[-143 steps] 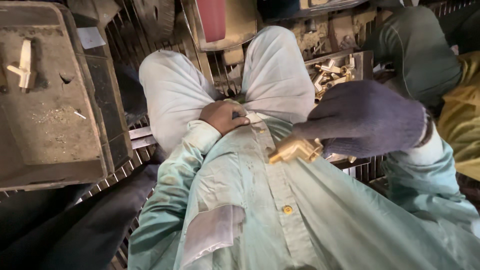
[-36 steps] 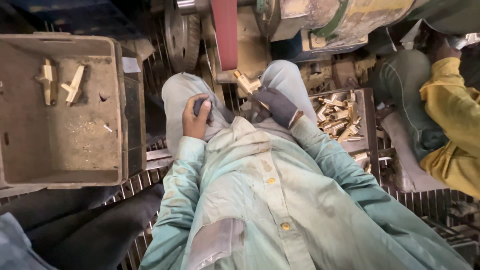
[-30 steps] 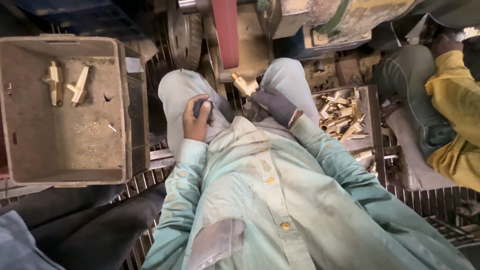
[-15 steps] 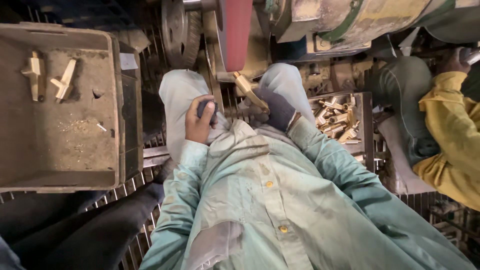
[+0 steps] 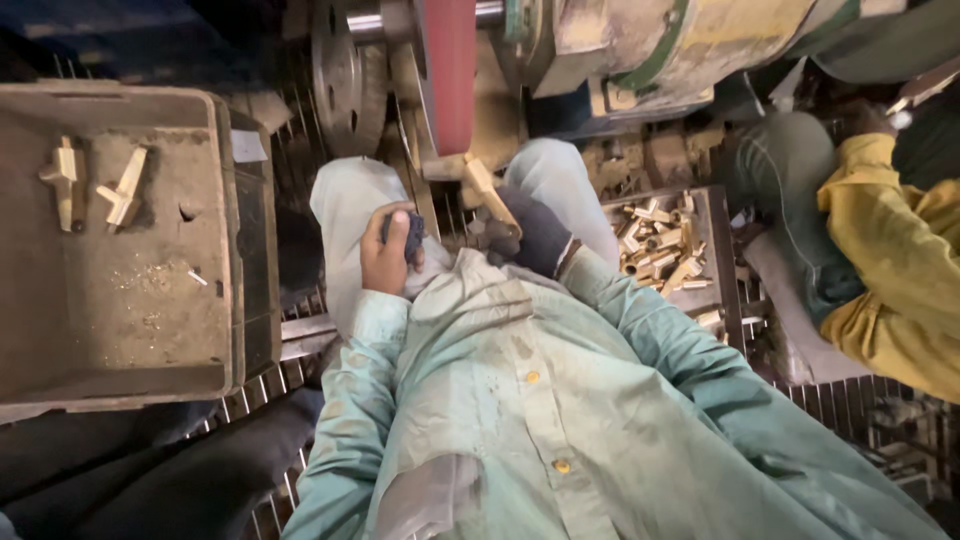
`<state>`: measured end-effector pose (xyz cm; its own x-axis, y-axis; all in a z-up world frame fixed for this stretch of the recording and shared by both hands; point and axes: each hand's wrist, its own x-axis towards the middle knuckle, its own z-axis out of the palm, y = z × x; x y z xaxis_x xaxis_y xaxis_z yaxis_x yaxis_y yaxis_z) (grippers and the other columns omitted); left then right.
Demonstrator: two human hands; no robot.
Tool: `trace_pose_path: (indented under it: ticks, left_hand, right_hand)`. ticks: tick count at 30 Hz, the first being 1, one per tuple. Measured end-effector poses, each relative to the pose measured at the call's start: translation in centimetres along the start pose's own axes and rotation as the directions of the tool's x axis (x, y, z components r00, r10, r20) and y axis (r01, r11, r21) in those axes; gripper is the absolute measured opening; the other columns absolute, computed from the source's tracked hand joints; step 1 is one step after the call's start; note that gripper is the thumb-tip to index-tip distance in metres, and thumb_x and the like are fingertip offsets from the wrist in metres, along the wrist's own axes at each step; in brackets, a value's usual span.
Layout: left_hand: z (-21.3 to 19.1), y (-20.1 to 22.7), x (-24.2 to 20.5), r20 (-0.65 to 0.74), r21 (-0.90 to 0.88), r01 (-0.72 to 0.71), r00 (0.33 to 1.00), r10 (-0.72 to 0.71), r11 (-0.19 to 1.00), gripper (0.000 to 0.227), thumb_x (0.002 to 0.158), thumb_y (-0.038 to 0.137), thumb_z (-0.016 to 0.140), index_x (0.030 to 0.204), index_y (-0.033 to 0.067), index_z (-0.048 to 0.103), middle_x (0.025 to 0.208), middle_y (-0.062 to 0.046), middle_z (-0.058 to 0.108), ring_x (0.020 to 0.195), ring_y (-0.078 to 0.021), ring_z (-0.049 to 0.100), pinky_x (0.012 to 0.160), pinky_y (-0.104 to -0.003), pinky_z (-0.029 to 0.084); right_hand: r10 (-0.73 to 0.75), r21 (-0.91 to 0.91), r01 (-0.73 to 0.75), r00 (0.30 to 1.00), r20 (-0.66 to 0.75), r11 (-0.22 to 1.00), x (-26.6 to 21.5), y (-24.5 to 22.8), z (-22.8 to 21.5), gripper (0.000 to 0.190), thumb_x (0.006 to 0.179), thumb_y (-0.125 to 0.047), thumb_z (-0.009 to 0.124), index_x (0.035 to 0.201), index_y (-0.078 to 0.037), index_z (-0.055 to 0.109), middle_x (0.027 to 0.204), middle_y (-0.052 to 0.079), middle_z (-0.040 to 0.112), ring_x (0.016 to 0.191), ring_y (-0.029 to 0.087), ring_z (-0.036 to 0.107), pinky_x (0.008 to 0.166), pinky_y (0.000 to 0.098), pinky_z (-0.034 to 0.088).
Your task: The person sits on the floor and repeatedly picks up small brass-colored metal parts from a tray, presses them against a rotating belt grinder to smooth edges, and places them back into the tray.
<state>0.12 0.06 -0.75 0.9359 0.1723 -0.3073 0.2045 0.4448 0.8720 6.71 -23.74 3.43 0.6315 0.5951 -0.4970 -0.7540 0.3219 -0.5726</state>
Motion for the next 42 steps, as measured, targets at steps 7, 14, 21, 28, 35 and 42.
trace_pose_path:
  ticks: [7,14,21,28,35,42]
  left_hand:
    - [-0.3,-0.2,0.3,0.008,0.03,-0.093,0.996,0.092,0.995,0.032,0.106,0.033,0.057,0.121,0.0054,0.063,0.086,-0.007,0.064,0.055,-0.0123,0.055,0.046,-0.028,0.045]
    - [-0.5,0.2,-0.2,-0.055,-0.012,-0.15,0.987,0.149,0.989,0.034,0.108,0.034,0.054,0.127,0.0064,0.061,0.093,-0.008,0.064,0.061,-0.0124,0.055,0.051,-0.028,0.046]
    - [-0.4,1.0,0.3,-0.017,-0.188,-0.058,0.998,0.056,0.98,0.039,0.106,0.034,0.051,0.136,0.0094,0.059,0.106,-0.009,0.065,0.075,-0.0133,0.06,0.061,-0.028,0.051]
    - [0.4,-1.1,2.4,0.212,0.137,-0.086,0.976,0.055,0.987,0.043,0.102,0.022,0.071,0.138,0.0038,0.059,0.111,-0.003,0.065,0.089,-0.0087,0.06,0.074,-0.025,0.05]
    - [0.7,-1.2,4.5,0.228,0.094,-0.008,0.974,-0.013,0.996,0.05,0.091,0.017,0.078,0.134,0.0007,0.058,0.098,0.001,0.067,0.074,-0.0059,0.058,0.061,-0.022,0.047]
    - [0.0,-1.9,7.0,0.222,0.155,-0.044,0.975,0.009,0.987,0.047,0.099,0.028,0.072,0.137,0.0023,0.058,0.098,0.001,0.066,0.077,-0.0053,0.057,0.063,-0.022,0.046]
  right_hand:
    - [0.146,-0.019,-0.145,0.977,0.153,0.989,0.2,-1.8,3.0,0.029,0.104,-0.037,0.053,0.102,-0.009,0.057,0.058,-0.003,0.043,0.046,0.013,0.04,0.056,0.0351,0.047]
    - [0.047,-0.216,-0.034,0.997,0.058,0.976,-2.4,-0.9,3.3,0.027,0.1,-0.034,0.062,0.099,-0.007,0.059,0.061,-0.002,0.048,0.05,0.011,0.043,0.051,0.0291,0.038]
    - [-0.255,-0.836,0.191,0.965,0.064,0.515,-2.5,-1.3,1.5,0.028,0.099,-0.032,0.063,0.097,-0.004,0.061,0.072,0.001,0.063,0.066,0.01,0.059,0.058,0.029,0.047]
    - [-0.167,-0.86,0.107,0.986,0.025,0.499,-1.1,-2.0,2.6,0.032,0.097,-0.029,0.065,0.114,-0.003,0.06,0.084,0.004,0.062,0.076,0.013,0.058,0.066,0.0323,0.049]
    - [-0.175,-0.777,0.192,0.979,0.106,0.599,1.4,-2.1,2.1,0.039,0.103,-0.03,0.059,0.131,-0.003,0.059,0.101,0.006,0.066,0.09,0.011,0.059,0.077,0.0297,0.051]
    - [-0.251,-0.841,0.188,0.966,0.065,0.507,3.2,-2.0,1.1,0.04,0.105,-0.027,0.057,0.135,-0.001,0.058,0.115,0.008,0.07,0.105,0.014,0.064,0.092,0.0317,0.051]
